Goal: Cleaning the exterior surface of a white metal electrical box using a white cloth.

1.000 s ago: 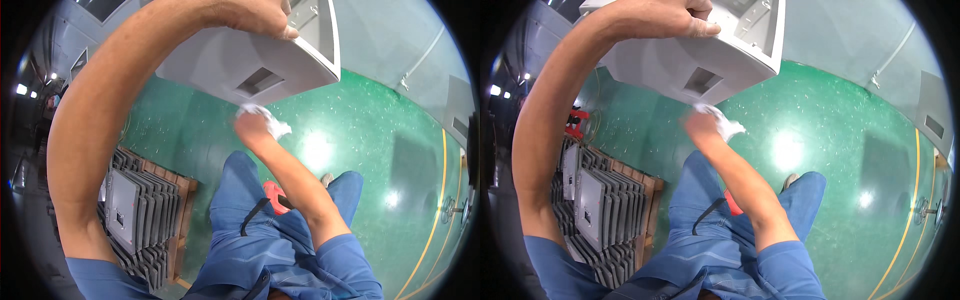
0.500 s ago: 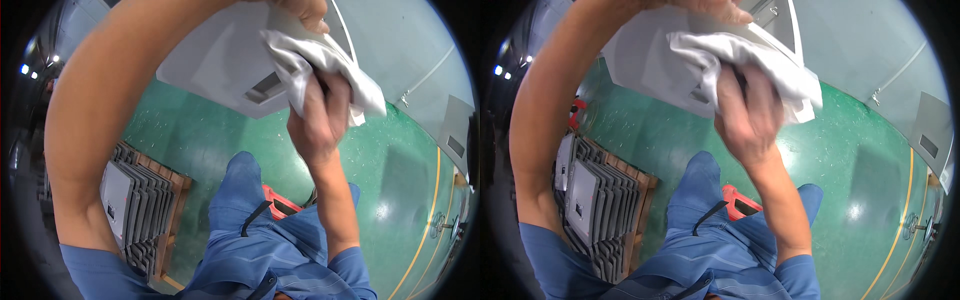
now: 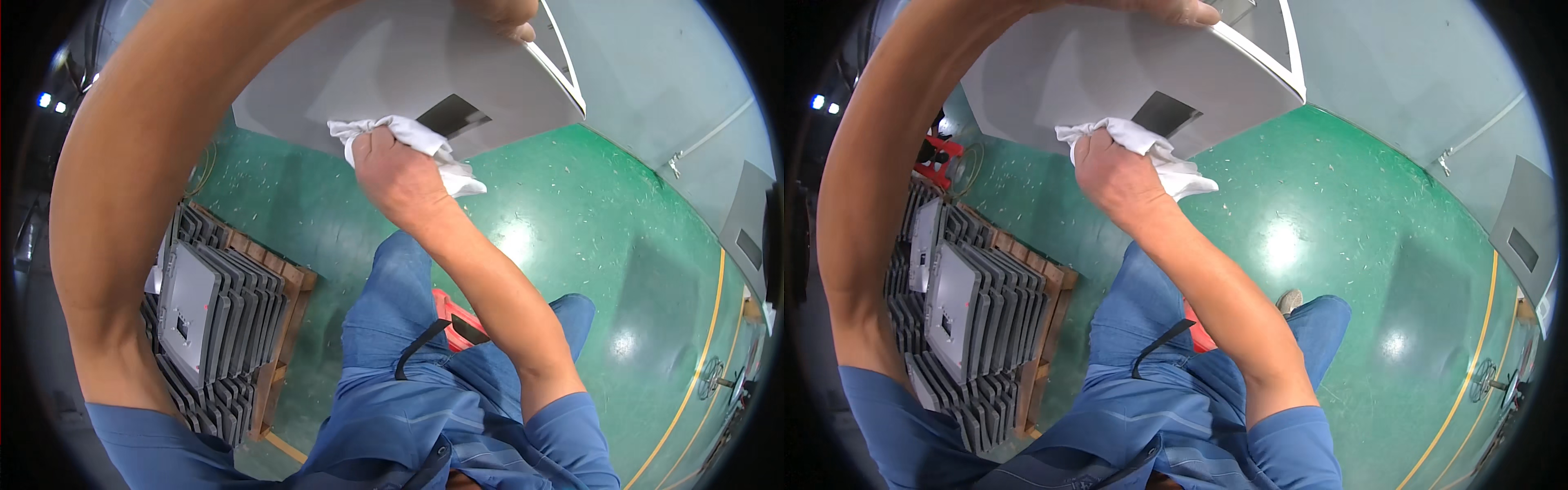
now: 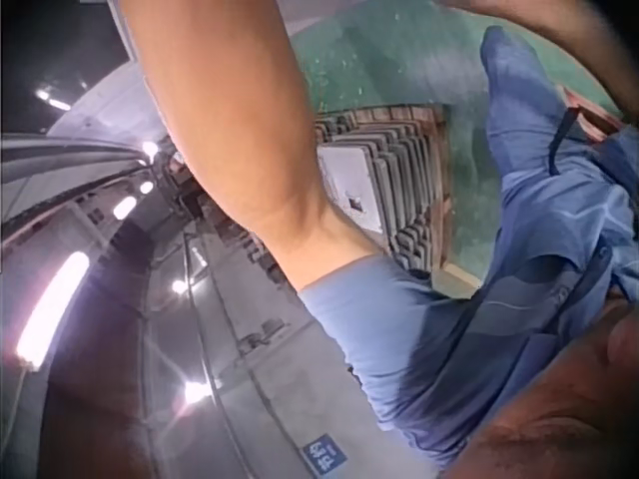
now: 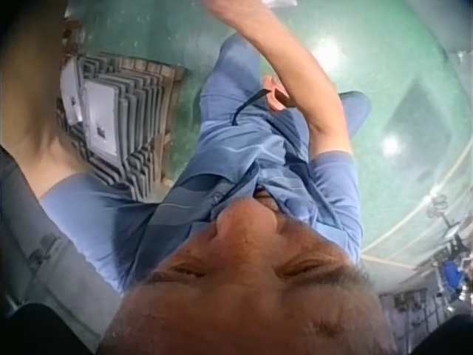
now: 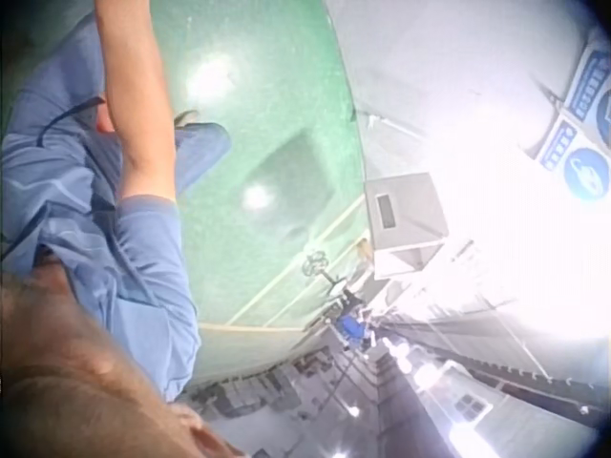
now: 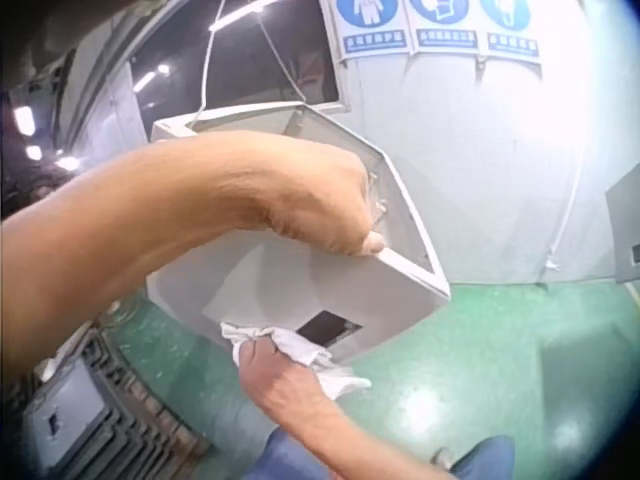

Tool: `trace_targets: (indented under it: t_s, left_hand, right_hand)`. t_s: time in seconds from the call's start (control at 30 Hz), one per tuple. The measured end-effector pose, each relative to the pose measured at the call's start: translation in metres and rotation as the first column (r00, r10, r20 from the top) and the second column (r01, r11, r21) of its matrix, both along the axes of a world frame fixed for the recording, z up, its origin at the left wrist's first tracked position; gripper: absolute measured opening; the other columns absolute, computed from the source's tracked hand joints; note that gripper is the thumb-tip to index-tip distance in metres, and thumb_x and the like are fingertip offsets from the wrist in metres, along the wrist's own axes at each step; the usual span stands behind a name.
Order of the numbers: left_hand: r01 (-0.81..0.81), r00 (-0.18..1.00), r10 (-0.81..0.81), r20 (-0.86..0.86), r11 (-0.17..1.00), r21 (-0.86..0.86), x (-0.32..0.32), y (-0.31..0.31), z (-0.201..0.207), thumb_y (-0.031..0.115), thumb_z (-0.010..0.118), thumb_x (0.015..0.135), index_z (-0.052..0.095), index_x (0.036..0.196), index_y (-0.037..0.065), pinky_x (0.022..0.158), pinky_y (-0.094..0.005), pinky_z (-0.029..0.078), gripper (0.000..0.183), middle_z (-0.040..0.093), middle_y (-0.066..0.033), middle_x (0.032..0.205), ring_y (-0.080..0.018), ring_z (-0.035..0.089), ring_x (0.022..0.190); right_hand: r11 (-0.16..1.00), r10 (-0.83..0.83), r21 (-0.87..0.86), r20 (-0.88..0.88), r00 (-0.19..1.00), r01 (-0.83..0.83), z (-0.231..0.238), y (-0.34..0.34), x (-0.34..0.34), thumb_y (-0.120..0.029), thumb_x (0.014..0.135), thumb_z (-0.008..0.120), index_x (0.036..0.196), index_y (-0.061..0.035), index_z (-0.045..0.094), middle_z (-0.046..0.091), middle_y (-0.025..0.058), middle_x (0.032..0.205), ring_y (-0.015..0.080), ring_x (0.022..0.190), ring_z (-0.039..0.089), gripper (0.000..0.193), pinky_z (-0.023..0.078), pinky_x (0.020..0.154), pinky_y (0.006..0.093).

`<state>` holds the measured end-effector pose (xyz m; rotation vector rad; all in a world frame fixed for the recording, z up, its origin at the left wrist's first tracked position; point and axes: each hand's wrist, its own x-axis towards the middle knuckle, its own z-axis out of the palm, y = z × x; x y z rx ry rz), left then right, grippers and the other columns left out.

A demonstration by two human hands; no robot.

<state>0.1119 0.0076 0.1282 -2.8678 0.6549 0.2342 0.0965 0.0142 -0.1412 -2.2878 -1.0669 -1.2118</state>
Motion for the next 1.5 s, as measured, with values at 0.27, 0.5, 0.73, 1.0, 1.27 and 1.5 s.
trace_targets:
  t_s: [0.27, 0.5, 0.73, 1.0, 1.27, 1.5]
  left_hand:
    - [-0.050, 0.997, 0.045, -0.066, 0.995, -0.091, 0.007, 0.028, 0.005, 0.031, 0.065, 0.085, 0.070, 0.098, -0.007, 0.086, -0.0450, 0.046, 0.041, 0.065, -0.0261, 0.103, -0.0368, 0.061, 0.095]
    - [-0.045, 0.996, 0.036, -0.083, 0.992, -0.116, 0.018, 0.042, 0.008, 0.031, 0.065, 0.085, 0.070, 0.095, -0.006, 0.084, -0.0439, 0.045, 0.040, 0.065, -0.0239, 0.099, -0.0348, 0.061, 0.092]
    - [-0.024, 0.997, 0.016, -0.078, 0.995, -0.100, 0.032, 0.045, 0.006, 0.032, 0.066, 0.085, 0.069, 0.093, -0.006, 0.081, -0.0427, 0.045, 0.038, 0.064, -0.0218, 0.095, -0.0329, 0.060, 0.088]
    - [-0.044, 0.998, 0.042, -0.038, 0.996, -0.073, 0.029, 0.059, 0.004, 0.032, 0.067, 0.084, 0.069, 0.090, -0.005, 0.078, -0.0415, 0.045, 0.037, 0.063, -0.0194, 0.091, -0.0307, 0.059, 0.084]
    - [-0.056, 0.998, 0.054, -0.020, 0.997, -0.059, 0.027, 0.068, 0.003, 0.032, 0.068, 0.084, 0.069, 0.087, -0.004, 0.075, -0.0402, 0.044, 0.036, 0.062, -0.0170, 0.086, -0.0285, 0.058, 0.081]
    - [-0.089, 0.996, 0.086, -0.034, 0.993, -0.083, 0.027, 0.089, 0.005, 0.033, 0.069, 0.084, 0.069, 0.084, -0.003, 0.072, -0.0391, 0.044, 0.036, 0.062, -0.0148, 0.082, -0.0266, 0.057, 0.077]
  right_hand:
    - [0.980, -0.015, -0.189, -0.365, 0.931, -0.058, -0.042, 0.043, -0.007, -0.006, 0.075, 0.062, 0.088, 0.0008, 0.056, 0.062, 0.0153, 0.081, 0.0254, 0.068, 0.067, 0.015, 0.054, 0.059, 0.0368]
    - [0.974, -0.090, -0.225, -0.528, 0.844, -0.037, -0.082, 0.028, 0.003, -0.008, 0.077, 0.061, 0.089, 0.0018, 0.057, 0.065, 0.0162, 0.083, 0.0272, 0.073, 0.069, 0.016, 0.055, 0.059, 0.0382]
    - [0.896, -0.317, -0.424, -0.400, 0.860, 0.133, -0.105, -0.034, 0.025, -0.010, 0.079, 0.059, 0.091, 0.0011, 0.059, 0.065, 0.0138, 0.083, 0.0285, 0.075, 0.069, 0.016, 0.055, 0.062, 0.0405]
    - [0.638, 0.369, 0.425, -0.901, 0.230, 0.641, -0.065, -0.203, 0.004, -0.024, 0.090, 0.062, 0.109, 0.0037, 0.063, 0.064, 0.0036, 0.088, 0.0126, 0.075, 0.059, 0.033, 0.046, 0.065, 0.0282]
    - [0.426, 0.426, 0.796, -0.597, 0.680, 0.431, -0.017, -0.107, -0.069, -0.009, 0.097, 0.058, 0.117, -0.0001, 0.058, 0.057, -0.0005, 0.091, 0.0058, 0.082, 0.050, 0.022, 0.042, 0.066, 0.0206]
    - [0.950, 0.268, 0.162, 0.011, 0.963, -0.266, 0.025, -0.049, 0.024, -0.006, 0.062, 0.073, 0.097, -0.0079, 0.066, 0.059, 0.0047, 0.088, 0.0214, 0.079, 0.061, 0.035, 0.049, 0.065, 0.0343]
